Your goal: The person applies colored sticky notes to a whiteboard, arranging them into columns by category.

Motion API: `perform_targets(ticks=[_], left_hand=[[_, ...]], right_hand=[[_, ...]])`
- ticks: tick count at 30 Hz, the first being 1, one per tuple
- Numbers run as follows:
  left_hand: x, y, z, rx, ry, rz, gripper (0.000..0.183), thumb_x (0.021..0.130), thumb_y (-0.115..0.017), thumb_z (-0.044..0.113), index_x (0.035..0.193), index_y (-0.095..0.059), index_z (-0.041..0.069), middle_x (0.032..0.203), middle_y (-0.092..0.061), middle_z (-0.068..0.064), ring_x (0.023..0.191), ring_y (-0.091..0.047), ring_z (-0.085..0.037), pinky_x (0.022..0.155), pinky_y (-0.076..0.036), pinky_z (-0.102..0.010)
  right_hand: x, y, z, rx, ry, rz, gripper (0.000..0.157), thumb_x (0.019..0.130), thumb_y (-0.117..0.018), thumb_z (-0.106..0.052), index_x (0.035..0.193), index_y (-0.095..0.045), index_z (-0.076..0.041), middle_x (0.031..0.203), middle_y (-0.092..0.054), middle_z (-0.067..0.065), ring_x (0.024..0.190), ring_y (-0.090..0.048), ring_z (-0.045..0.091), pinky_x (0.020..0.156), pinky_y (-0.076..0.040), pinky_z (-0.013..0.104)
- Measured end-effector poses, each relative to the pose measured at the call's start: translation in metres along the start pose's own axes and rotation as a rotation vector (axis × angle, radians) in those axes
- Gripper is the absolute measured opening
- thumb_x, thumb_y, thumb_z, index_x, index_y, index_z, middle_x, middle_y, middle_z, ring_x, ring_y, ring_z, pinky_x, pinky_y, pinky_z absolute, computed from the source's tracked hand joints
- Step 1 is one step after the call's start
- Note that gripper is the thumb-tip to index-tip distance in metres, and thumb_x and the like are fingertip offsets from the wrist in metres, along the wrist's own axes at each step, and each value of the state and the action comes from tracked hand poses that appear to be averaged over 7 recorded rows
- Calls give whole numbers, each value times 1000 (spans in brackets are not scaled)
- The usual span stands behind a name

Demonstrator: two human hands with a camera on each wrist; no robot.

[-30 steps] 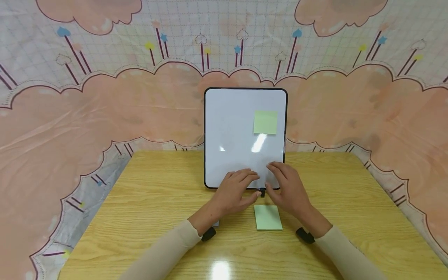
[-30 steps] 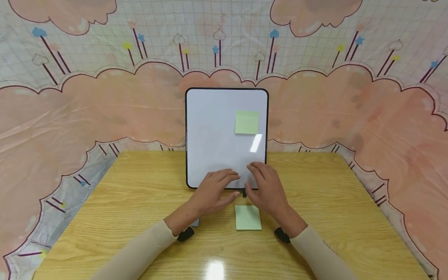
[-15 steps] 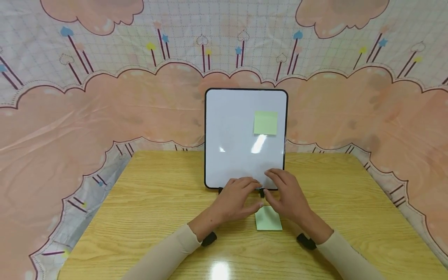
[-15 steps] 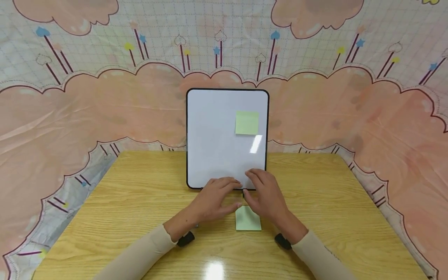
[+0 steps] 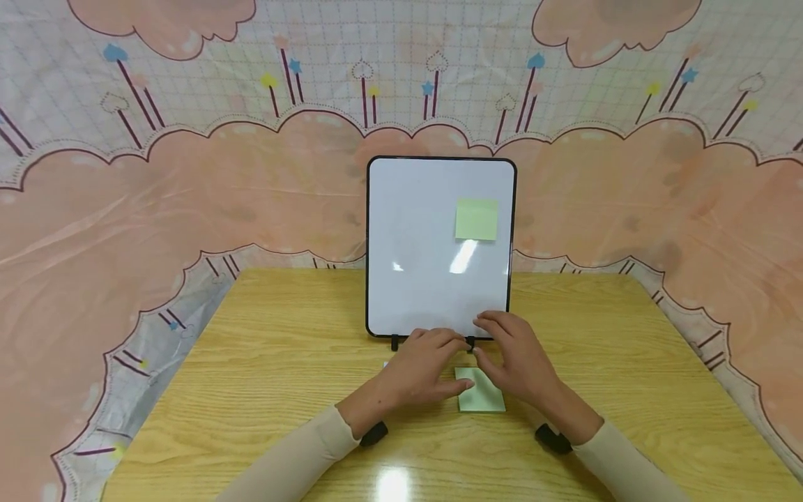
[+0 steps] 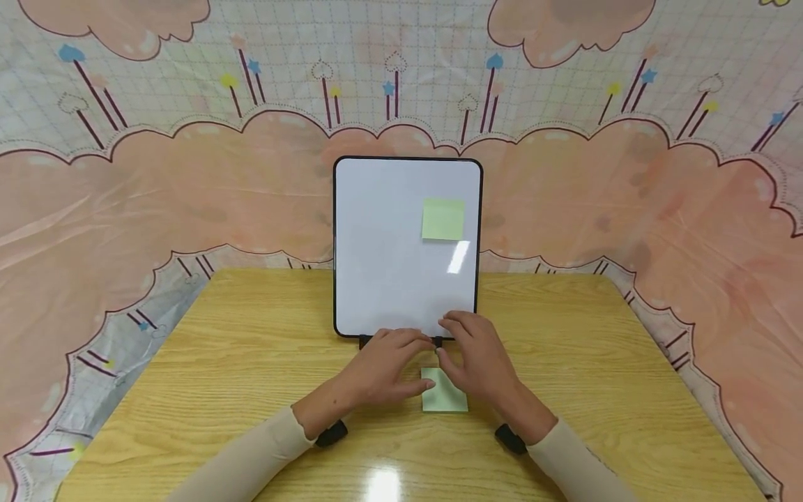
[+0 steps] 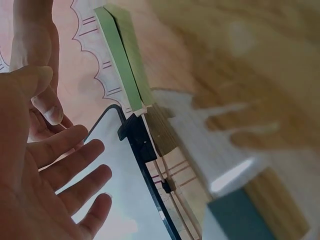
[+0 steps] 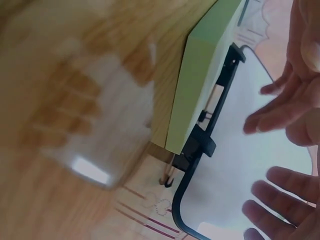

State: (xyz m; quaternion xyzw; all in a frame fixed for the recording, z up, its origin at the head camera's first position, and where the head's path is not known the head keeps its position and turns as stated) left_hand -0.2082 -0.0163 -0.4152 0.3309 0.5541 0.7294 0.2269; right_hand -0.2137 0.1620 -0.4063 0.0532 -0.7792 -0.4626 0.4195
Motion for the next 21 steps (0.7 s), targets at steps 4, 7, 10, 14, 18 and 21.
perform_targets(ticks=[4,7,10,14,18,21], left_hand=[[-3,-3,1,25,0,-37,62,100,-63,63,144,-63,19,143,-63,5,139,-55,-16,113,-44,-42],[-4,-7,2,38,2,-72,65,100,-62,64,146,-62,19,146,-63,6,139,-54,-17,114,-43,-42],[-5,-10,2,33,11,-108,66,100,-61,65,148,-62,20,149,-61,6,141,-53,-17,115,-42,-42],[-7,-13,3,28,12,-131,67,100,-61,66,149,-61,21,150,-59,6,143,-51,-18,116,-42,-42],[-7,-16,4,28,-7,-127,66,99,-62,66,147,-62,21,149,-60,7,142,-52,-17,115,-42,-42],[-8,-17,5,30,-19,-124,64,99,-63,66,145,-63,22,147,-61,7,142,-53,-17,115,-42,-41]], right_hand=[[-4,1,0,-23,-21,-55,32,89,-80,-18,115,-74,-1,125,-69,14,118,-63,36,102,-50,57],[-7,2,-1,-31,-36,-102,28,89,-81,-18,113,-75,-3,124,-70,12,117,-65,34,102,-51,56],[-10,1,-1,-37,-44,-155,29,90,-81,-20,114,-76,-4,123,-70,10,116,-66,32,100,-53,54],[-14,0,-1,-50,-41,-212,33,89,-83,-21,116,-76,-3,121,-71,9,112,-67,30,98,-55,52],[-18,0,-1,-42,-50,-263,31,89,-83,-21,114,-77,-5,119,-71,7,110,-69,28,94,-57,50],[-20,-1,-1,-18,-57,-299,26,90,-82,-20,112,-77,-7,119,-71,6,108,-69,26,91,-58,48]])
Point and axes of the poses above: each hand's wrist, its own x-axis towards the middle knuckle, its own y-axis out of the back of the hand, z = x × y, the point moved 5 cm from there along x, towards the middle knuckle
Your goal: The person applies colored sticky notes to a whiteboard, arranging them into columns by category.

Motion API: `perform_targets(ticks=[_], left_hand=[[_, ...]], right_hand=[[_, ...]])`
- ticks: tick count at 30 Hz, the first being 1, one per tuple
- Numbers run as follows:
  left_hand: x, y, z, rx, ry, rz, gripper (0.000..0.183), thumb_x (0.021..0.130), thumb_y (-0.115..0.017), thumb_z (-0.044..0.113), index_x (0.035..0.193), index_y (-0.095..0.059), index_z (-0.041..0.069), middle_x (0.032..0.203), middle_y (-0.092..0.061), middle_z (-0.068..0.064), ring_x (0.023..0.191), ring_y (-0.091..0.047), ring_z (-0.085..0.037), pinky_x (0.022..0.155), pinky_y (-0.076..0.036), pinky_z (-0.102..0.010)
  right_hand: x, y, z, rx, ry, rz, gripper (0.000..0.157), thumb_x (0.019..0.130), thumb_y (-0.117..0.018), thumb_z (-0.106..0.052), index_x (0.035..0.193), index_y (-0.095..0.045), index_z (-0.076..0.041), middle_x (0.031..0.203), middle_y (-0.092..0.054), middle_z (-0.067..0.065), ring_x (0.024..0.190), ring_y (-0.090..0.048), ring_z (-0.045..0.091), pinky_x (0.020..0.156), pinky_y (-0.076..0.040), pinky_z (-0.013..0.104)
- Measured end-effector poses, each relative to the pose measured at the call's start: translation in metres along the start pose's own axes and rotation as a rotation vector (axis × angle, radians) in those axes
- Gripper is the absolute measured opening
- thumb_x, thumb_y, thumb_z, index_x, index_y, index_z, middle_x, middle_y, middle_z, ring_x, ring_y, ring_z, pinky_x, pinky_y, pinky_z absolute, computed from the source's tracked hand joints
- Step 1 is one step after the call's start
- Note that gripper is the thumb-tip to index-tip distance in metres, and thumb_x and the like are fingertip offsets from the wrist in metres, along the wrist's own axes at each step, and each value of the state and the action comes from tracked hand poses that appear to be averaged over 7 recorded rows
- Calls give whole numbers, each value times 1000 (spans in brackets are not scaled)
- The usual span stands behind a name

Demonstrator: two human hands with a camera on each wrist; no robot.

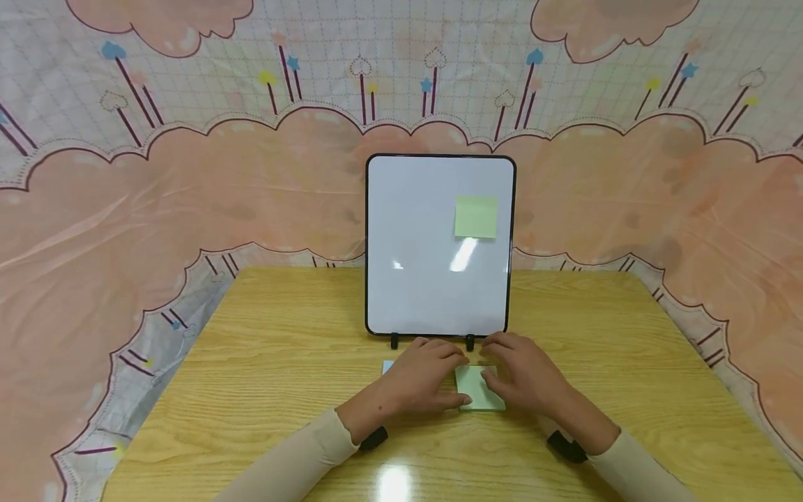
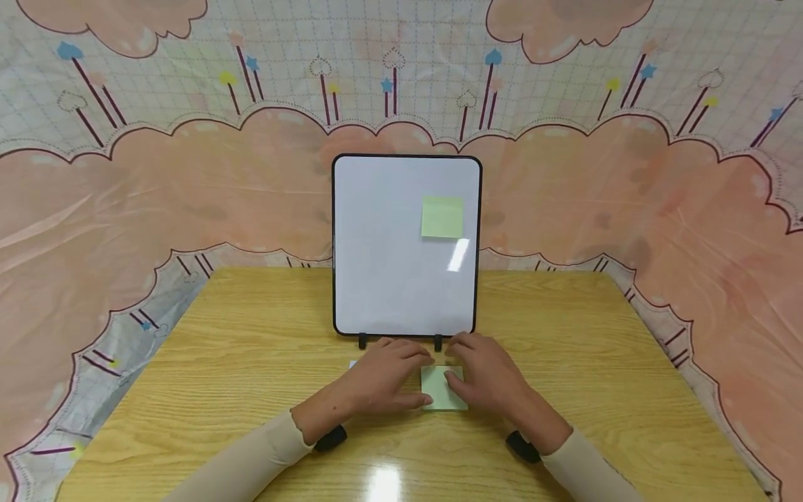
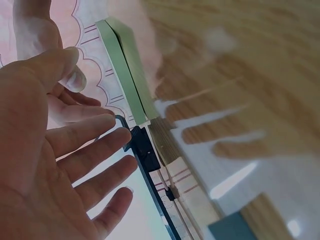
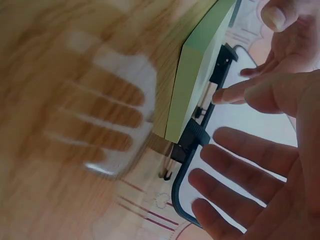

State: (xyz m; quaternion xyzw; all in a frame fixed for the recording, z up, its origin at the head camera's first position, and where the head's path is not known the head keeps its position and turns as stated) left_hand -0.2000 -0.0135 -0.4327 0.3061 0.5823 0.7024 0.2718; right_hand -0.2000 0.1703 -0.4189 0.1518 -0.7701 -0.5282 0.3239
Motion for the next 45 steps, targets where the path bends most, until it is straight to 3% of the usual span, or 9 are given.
perform_targets(ticks=[8,15,20,36,45], left_hand=[[-1,-1,3,4,-10,-11,57,99,-65,64,136,-69,21,143,-63,8,139,-53,-16,113,-42,-38],[-3,-2,4,34,-10,-26,56,97,-68,63,133,-71,21,141,-64,9,138,-54,-15,113,-43,-39],[-3,-3,4,36,-8,-38,58,96,-69,63,136,-70,20,141,-64,9,138,-54,-16,113,-43,-40],[6,-6,11,-13,-15,-43,64,88,-78,67,135,-70,23,138,-65,8,133,-57,-17,115,-42,-41],[8,-2,13,5,-26,-54,61,91,-75,65,135,-70,23,137,-65,7,130,-58,-16,111,-44,-39]], right_hand=[[-4,-6,-5,41,36,-119,26,91,-84,-24,109,-78,-6,117,-71,4,106,-69,22,88,-59,42],[-7,-11,-5,49,27,-201,47,85,-90,-44,112,-78,-8,121,-68,1,109,-67,19,87,-59,37],[-8,-8,-5,80,12,-243,60,78,-95,-47,118,-78,-6,125,-66,2,111,-66,21,87,-58,38],[-8,-9,-2,90,7,-295,60,78,-95,-42,123,-78,-6,128,-65,2,115,-64,20,94,-57,41],[-7,-7,-1,94,31,-274,59,78,-95,-42,122,-78,-6,128,-65,3,114,-64,20,94,-58,41]])
Point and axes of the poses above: each hand's wrist, its own x-axis towards the middle knuckle, its own y-axis out of the back of the hand, z = x × y, the point moved 5 cm from there along x, towards the middle knuckle
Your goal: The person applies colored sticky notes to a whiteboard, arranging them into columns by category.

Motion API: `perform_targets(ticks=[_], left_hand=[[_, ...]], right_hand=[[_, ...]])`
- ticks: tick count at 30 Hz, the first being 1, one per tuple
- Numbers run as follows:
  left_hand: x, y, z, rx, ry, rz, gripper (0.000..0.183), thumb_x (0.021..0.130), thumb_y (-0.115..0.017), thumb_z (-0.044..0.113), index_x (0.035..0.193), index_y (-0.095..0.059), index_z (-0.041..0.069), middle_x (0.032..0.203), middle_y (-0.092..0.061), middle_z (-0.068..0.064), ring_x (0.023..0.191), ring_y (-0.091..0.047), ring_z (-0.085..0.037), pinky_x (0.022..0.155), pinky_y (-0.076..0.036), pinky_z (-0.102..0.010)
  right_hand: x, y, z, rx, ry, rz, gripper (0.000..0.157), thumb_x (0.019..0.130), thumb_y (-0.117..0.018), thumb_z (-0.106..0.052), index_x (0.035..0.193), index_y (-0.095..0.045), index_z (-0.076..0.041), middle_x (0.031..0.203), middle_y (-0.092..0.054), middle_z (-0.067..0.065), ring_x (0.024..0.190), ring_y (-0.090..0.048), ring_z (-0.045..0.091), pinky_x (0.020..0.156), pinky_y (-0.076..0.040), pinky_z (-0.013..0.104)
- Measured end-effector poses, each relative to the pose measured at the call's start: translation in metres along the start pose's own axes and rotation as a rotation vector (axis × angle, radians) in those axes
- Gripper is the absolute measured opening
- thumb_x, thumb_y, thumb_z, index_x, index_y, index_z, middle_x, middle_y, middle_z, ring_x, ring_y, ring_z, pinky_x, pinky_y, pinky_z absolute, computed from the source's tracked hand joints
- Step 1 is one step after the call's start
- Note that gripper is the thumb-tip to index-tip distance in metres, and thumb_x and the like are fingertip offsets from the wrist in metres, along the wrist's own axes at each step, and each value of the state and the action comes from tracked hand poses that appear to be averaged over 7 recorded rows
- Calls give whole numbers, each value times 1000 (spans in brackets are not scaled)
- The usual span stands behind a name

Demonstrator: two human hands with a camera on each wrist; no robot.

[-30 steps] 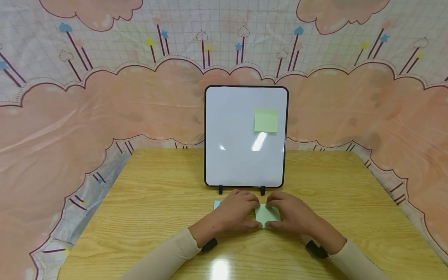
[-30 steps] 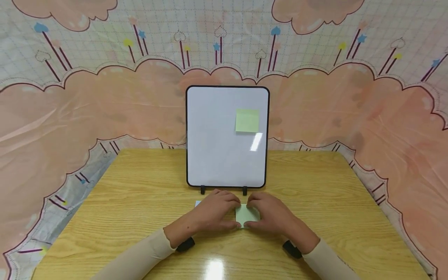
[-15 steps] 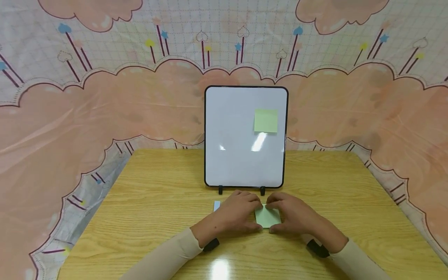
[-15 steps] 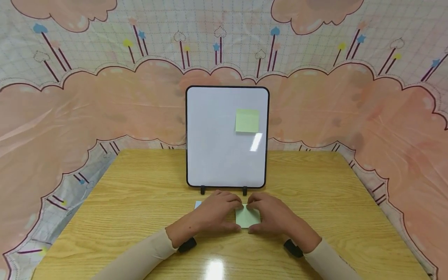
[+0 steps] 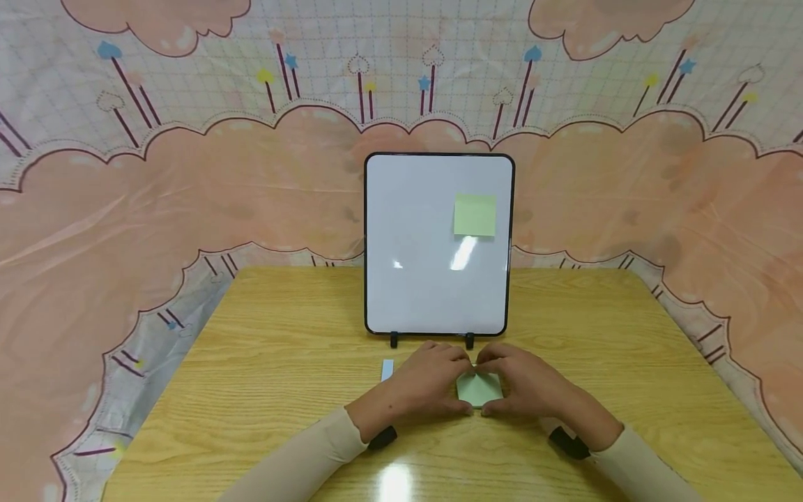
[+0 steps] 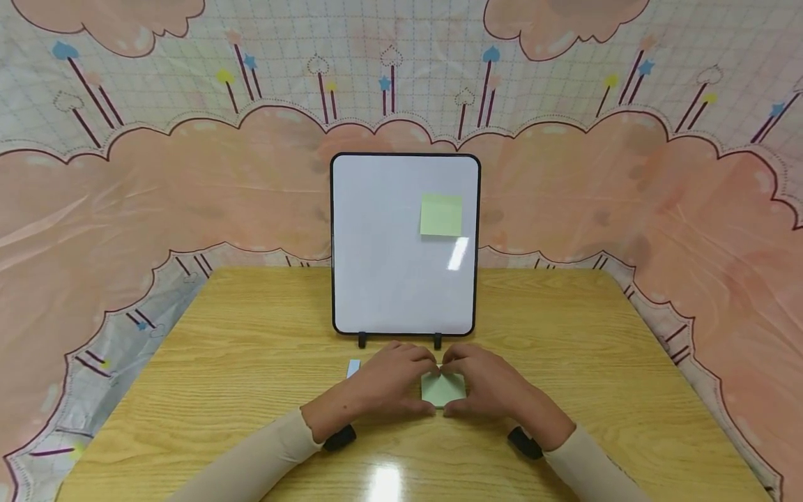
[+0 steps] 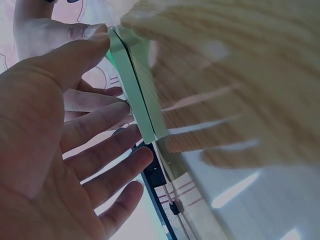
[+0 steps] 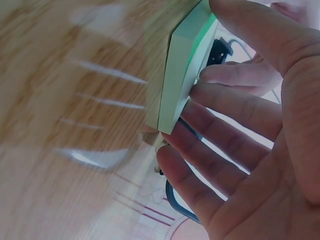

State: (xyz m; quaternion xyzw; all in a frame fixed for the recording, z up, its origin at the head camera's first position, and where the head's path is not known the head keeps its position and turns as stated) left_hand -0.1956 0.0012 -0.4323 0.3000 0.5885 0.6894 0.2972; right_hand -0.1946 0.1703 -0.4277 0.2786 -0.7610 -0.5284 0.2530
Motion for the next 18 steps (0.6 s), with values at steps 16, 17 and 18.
perform_targets(ticks=[16,17,18], left_hand=[[2,9,-5,-49,-43,41,33,102,-69,49,123,-76,25,127,-70,10,116,-65,-9,93,-49,-32],[2,10,-5,-50,-53,53,31,102,-69,48,121,-77,25,125,-70,11,113,-66,-8,91,-49,-31],[2,12,-5,-52,-62,66,29,103,-69,47,119,-77,25,123,-71,11,111,-66,-8,90,-50,-31]], right_hand=[[2,3,-2,33,8,-1,44,93,-84,-36,122,-78,-4,128,-66,5,114,-65,21,92,-59,40],[2,3,-3,35,14,1,42,94,-83,-35,121,-78,-3,128,-66,6,114,-65,21,91,-59,40],[1,2,-3,37,17,0,41,94,-83,-34,121,-78,-3,128,-66,6,114,-66,22,91,-59,41]])
Point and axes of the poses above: each hand's wrist, its own x-axis towards the middle knuckle, its own y-axis out of the back of the hand, z = x × y, the point moved 5 cm from there along x, towards the middle knuckle
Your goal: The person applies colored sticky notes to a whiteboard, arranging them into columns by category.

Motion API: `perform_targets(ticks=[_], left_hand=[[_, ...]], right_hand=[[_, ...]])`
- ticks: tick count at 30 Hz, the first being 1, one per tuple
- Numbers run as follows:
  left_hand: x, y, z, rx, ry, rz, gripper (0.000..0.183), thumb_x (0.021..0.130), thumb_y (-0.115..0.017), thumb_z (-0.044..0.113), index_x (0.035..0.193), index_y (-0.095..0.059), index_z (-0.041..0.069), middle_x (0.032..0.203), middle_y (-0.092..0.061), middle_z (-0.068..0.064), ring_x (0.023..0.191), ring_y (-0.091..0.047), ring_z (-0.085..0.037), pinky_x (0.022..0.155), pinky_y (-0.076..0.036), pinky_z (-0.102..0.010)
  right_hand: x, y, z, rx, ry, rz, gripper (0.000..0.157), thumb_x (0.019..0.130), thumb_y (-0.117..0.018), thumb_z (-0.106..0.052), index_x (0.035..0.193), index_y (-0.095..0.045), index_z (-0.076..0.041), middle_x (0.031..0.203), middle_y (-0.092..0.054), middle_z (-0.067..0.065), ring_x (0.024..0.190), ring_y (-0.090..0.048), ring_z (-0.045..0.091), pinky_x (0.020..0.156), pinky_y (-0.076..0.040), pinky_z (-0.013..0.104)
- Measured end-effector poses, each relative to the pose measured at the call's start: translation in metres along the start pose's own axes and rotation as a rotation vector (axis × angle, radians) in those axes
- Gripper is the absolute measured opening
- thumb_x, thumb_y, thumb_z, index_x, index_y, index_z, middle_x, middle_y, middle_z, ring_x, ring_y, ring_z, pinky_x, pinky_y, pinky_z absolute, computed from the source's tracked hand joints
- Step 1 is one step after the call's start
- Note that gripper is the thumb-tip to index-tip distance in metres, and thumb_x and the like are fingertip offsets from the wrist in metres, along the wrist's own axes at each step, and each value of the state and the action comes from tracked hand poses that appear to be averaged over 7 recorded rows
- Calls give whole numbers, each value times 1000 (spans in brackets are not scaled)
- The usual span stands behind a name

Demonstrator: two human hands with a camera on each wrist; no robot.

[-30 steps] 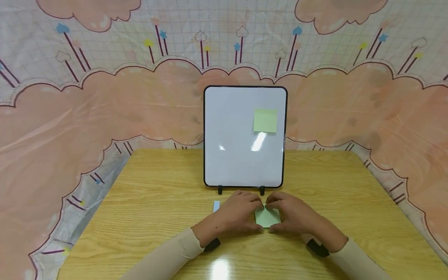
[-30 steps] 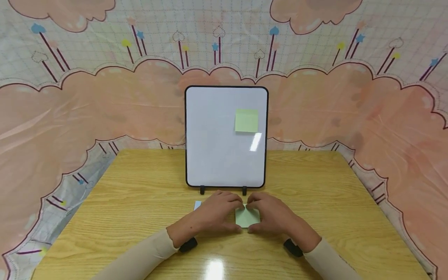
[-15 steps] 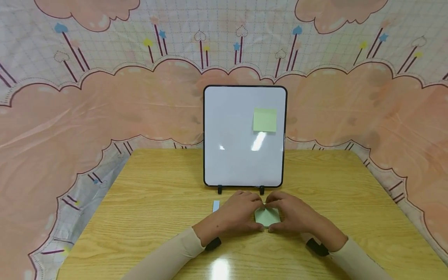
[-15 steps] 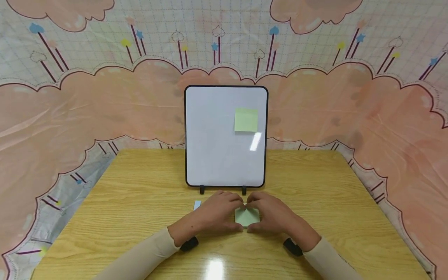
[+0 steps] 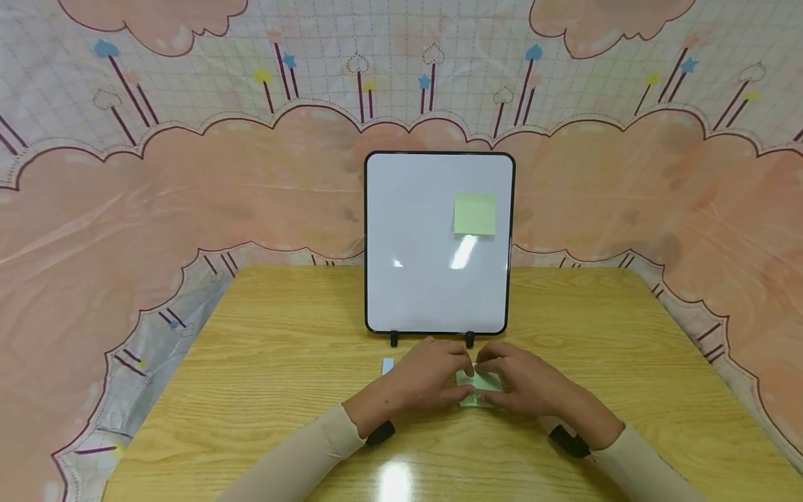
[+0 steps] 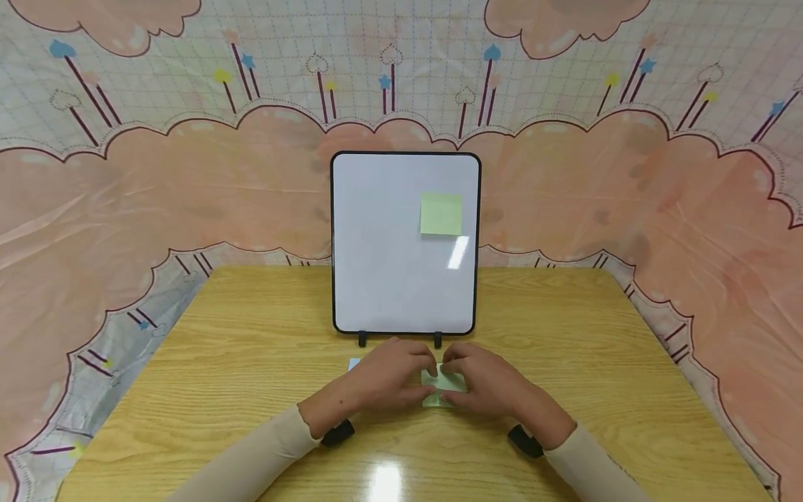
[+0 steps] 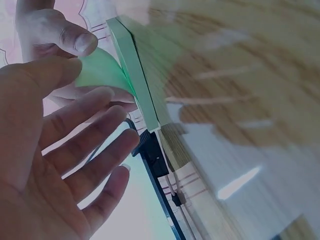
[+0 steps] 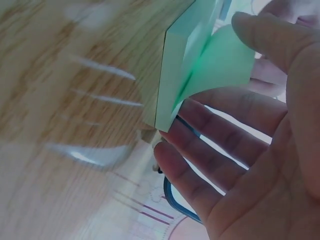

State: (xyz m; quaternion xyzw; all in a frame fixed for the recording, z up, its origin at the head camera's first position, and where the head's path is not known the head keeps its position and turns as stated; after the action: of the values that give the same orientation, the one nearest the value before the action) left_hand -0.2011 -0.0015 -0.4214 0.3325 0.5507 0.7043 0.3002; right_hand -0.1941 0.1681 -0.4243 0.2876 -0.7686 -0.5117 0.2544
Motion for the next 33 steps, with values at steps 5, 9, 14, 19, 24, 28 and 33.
perform_targets(ticks=[5,9,14,19,24,28,33], left_hand=[[0,4,1,7,-17,31,28,104,-67,46,119,-78,25,119,-71,11,110,-67,-7,93,-53,-32],[-2,8,2,8,-19,48,30,104,-65,46,122,-77,24,120,-72,11,112,-68,-8,93,-53,-32],[-7,14,5,11,-45,88,28,104,-67,44,121,-77,24,120,-71,10,113,-67,-8,92,-53,-31],[-16,20,13,35,-104,151,25,103,-70,42,118,-76,23,119,-71,9,114,-67,-10,96,-54,-33],[-23,27,27,37,-182,199,22,101,-73,39,115,-75,22,117,-71,8,111,-67,-11,93,-53,-32],[-27,26,40,62,-213,160,25,102,-71,41,119,-74,24,120,-69,10,111,-65,-9,92,-51,-29],[-27,18,52,106,-242,89,29,104,-66,43,126,-73,24,124,-69,12,111,-66,-6,89,-51,-28]], right_hand=[[1,0,-1,-13,26,6,34,96,-81,-26,122,-78,-4,126,-66,6,113,-66,22,92,-59,41],[2,0,-2,-24,42,22,30,96,-81,-22,120,-78,-4,125,-67,6,111,-67,21,91,-59,40],[2,-1,-2,-20,33,27,28,96,-80,-21,119,-79,-5,124,-67,5,112,-67,22,92,-59,41],[3,-2,0,-19,35,33,24,96,-79,-19,118,-80,-8,123,-68,5,111,-68,21,92,-59,41],[4,-1,0,-21,59,52,19,95,-79,-16,113,-81,-9,121,-69,3,109,-68,19,91,-59,40],[4,-1,1,-4,63,54,16,97,-78,-15,112,-82,-13,119,-69,1,107,-68,17,90,-59,38],[4,-1,2,0,70,64,13,97,-78,-15,109,-81,-13,118,-70,0,107,-68,17,89,-59,37]])
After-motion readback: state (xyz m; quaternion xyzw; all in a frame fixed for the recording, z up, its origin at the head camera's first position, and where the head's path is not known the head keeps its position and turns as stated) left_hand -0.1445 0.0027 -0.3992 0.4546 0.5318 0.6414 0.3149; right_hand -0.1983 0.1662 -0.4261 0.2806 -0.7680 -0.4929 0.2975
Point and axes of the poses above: each hand's wrist, its own x-axis towards the middle knuckle, its own y-axis out of the back of the hand, z = x × y, the point moved 5 cm from there along x, towards the middle knuckle
